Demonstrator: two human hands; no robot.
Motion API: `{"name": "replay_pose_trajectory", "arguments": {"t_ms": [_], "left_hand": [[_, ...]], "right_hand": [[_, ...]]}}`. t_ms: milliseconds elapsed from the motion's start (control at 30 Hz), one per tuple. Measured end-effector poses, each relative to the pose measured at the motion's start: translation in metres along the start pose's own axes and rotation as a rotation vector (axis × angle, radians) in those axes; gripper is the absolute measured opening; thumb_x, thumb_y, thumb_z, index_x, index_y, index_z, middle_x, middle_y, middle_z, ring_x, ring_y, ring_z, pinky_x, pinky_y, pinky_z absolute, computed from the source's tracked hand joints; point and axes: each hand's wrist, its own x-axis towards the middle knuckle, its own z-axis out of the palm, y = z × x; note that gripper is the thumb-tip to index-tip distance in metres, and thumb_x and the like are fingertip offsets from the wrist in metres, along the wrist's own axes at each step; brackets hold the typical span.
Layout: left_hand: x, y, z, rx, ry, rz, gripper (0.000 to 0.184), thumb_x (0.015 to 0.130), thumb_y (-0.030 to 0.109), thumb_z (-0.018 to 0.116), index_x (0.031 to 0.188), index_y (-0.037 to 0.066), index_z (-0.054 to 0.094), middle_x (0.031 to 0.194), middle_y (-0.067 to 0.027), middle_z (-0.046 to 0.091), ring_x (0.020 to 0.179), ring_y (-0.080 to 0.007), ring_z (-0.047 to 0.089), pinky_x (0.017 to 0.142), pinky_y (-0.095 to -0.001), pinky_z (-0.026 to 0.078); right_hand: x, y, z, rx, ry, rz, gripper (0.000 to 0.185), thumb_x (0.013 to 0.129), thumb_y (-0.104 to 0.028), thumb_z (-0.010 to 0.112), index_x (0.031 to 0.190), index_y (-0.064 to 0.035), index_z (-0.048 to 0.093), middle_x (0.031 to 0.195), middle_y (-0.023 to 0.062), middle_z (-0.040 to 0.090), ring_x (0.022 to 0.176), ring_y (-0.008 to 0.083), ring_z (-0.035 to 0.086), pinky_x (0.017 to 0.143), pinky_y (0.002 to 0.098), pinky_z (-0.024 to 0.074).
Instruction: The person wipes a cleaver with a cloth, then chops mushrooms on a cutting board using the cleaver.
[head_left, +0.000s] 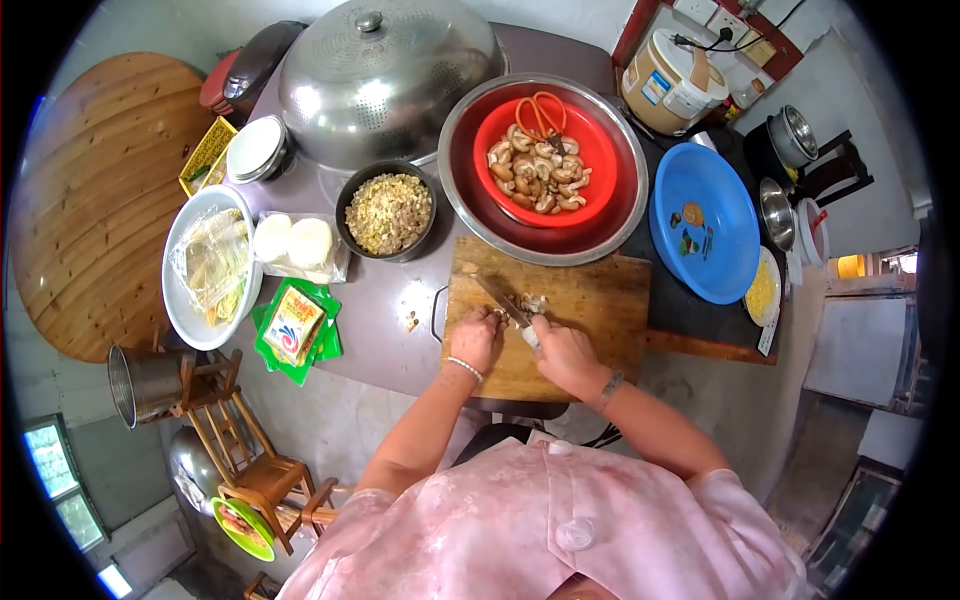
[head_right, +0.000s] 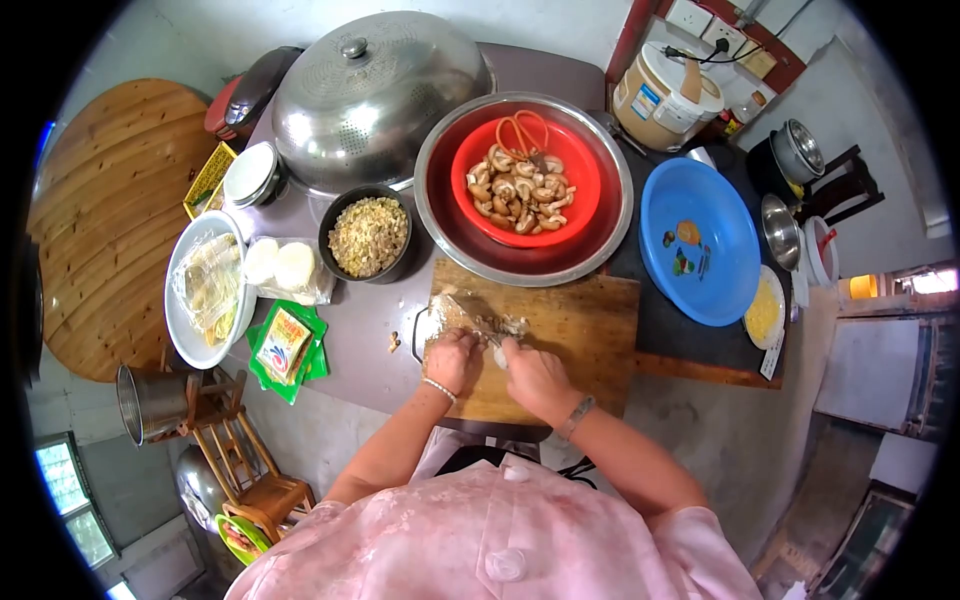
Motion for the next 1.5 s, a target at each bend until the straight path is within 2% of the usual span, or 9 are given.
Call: {"name": "replay_pose_trajectory", "arguments": {"t_ms": [133,267,367,667,867,967,1167,1267,1500], "left_hand": [[0.002,0.002,0.0,0.031,-0.014,-0.029,0.015,0.08,0.019,0.069,0.081,0.005,0.064,0.076,-0.0178,0.062,0.066,-0.0365,0.061,0.061,-0.0458,0.05],[0.001,0.002,-0.003,0.016,0.011,-0.014,0.017,0.081,0.021,0.069,0.079,0.006,0.063,0.072,-0.019,0.061,0.064,-0.0369,0.06,0.06,-0.0465,0.049],[0.003,0.007,-0.008,0.061,-0.081,-0.059,0.012,0.082,0.016,0.066,0.08,0.005,0.062,0.077,-0.0149,0.063,0.073,-0.0337,0.062,0.065,-0.0432,0.05],[0.002,-0.002,0.002,0.025,-0.016,-0.032,0.017,0.081,0.021,0.07,0.08,0.006,0.063,0.073,-0.0167,0.062,0.067,-0.0359,0.061,0.062,-0.0452,0.05],[0.0,-0.001,0.001,0.051,-0.054,-0.063,0.018,0.081,0.021,0.069,0.081,0.004,0.062,0.074,-0.0177,0.061,0.069,-0.0365,0.061,0.064,-0.0447,0.05],[-0.002,0.001,0.0,0.023,-0.032,-0.029,0.019,0.082,0.02,0.068,0.08,0.003,0.061,0.08,-0.0186,0.062,0.072,-0.0362,0.061,0.066,-0.045,0.05],[-0.011,-0.004,0.001,-0.092,0.084,0.041,0.016,0.083,0.015,0.065,0.092,0.002,0.066,0.096,-0.019,0.064,0.082,-0.0366,0.063,0.073,-0.044,0.051],[-0.012,-0.001,-0.002,-0.085,0.046,-0.02,0.018,0.083,0.014,0.066,0.096,0.002,0.067,0.096,-0.019,0.065,0.081,-0.0374,0.063,0.074,-0.0436,0.052],[-0.006,0.002,-0.006,-0.021,-0.025,-0.104,0.015,0.08,0.018,0.069,0.086,0.004,0.067,0.085,-0.0182,0.065,0.072,-0.0378,0.063,0.066,-0.0455,0.051]], "right_hand": [[0.003,0.001,0.012,-0.029,-0.089,0.034,0.02,0.076,-0.002,0.053,0.096,-0.002,0.05,0.081,0.0227,0.065,0.079,0.042,0.063,0.07,0.0522,0.0487],[0.003,-0.002,0.013,-0.033,-0.054,0.035,0.021,0.075,-0.001,0.053,0.095,-0.0017,0.05,0.081,0.0229,0.065,0.079,0.0424,0.063,0.07,0.0524,0.0485],[0.0,-0.002,0.001,-0.012,-0.048,0.008,0.021,0.075,-0.001,0.053,0.095,-0.0018,0.049,0.082,0.0232,0.065,0.079,0.0428,0.063,0.07,0.0524,0.0484],[0.001,0.002,0.007,0.0,-0.046,0.009,0.022,0.074,-0.001,0.053,0.095,-0.0023,0.049,0.082,0.0224,0.064,0.079,0.043,0.063,0.069,0.0521,0.0479],[-0.002,0.006,0.014,-0.004,-0.077,0.002,0.02,0.075,-0.002,0.053,0.095,-0.0025,0.048,0.081,0.0221,0.064,0.079,0.0426,0.063,0.069,0.0521,0.048],[-0.002,0.007,0.024,-0.031,-0.075,0.014,0.02,0.075,-0.002,0.053,0.095,-0.0026,0.049,0.082,0.0221,0.064,0.078,0.0421,0.063,0.069,0.0521,0.0484],[-0.004,0.01,0.025,-0.031,-0.015,0.013,0.022,0.075,-0.002,0.054,0.097,-0.0027,0.049,0.082,0.022,0.064,0.078,0.0414,0.063,0.067,0.0517,0.0487],[-0.008,0.005,0.011,0.012,0.008,-0.007,0.022,0.075,-0.003,0.054,0.097,-0.0029,0.049,0.082,0.0223,0.064,0.077,0.0415,0.063,0.067,0.0516,0.0485],[0.0,0.004,0.024,-0.014,-0.05,-0.011,0.02,0.075,-0.001,0.053,0.094,-0.0028,0.048,0.08,0.0225,0.064,0.078,0.0427,0.062,0.068,0.052,0.0479]]}}
